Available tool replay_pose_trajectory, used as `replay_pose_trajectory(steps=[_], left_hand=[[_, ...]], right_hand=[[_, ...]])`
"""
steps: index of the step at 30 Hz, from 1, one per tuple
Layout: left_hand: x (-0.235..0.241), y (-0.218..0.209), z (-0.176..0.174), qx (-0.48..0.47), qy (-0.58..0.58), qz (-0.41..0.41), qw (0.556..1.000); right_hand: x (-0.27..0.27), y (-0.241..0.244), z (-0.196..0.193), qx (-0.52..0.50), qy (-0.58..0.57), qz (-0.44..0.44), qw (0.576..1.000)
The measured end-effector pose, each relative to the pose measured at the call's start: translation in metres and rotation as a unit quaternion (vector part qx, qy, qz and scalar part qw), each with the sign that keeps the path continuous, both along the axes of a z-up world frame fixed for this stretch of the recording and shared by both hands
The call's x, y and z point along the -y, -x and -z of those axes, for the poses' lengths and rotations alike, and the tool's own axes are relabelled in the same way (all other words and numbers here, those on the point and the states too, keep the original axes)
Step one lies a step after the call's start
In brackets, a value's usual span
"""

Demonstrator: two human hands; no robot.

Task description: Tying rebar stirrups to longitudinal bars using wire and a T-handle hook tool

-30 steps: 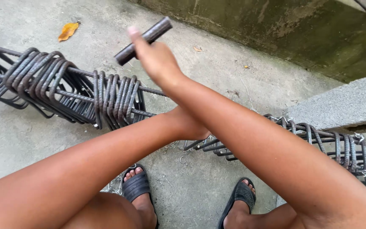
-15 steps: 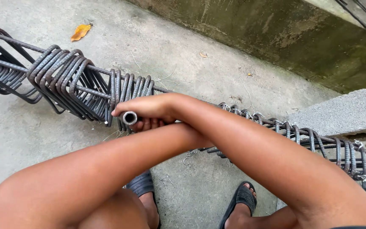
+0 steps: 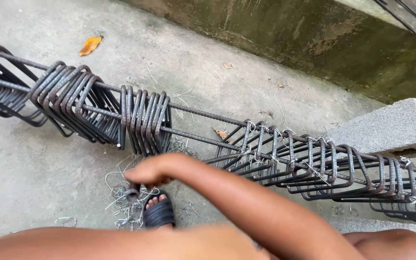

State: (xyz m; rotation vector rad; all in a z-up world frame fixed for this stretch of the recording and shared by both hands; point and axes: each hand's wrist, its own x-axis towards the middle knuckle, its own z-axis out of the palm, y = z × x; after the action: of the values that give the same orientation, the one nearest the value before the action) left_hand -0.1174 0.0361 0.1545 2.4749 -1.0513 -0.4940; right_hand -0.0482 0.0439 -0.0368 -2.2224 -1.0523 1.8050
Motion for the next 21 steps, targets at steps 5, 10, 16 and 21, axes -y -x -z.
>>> replay_pose_trajectory(steps=[5,10,16,21], left_hand=[[-0.003,-0.022,0.027,0.029,0.042,-0.051,0.997],[-0.001,-0.073,0.103,0.112,0.004,-0.109,0.988],[0.03,-0.089,0.161,0.197,0.028,-0.015,0.98],[0.041,-0.102,0.163,0.293,0.04,0.038,0.954]], right_hand=[[0.023,0.027,0.014,0.09,-0.023,-0.052,0.994],[0.076,0.072,0.035,0.211,-0.039,-0.128,0.968],[0.149,0.089,0.045,0.356,-0.329,-0.156,0.861],[0.196,0.083,0.03,0.348,-0.434,-0.218,0.802]])
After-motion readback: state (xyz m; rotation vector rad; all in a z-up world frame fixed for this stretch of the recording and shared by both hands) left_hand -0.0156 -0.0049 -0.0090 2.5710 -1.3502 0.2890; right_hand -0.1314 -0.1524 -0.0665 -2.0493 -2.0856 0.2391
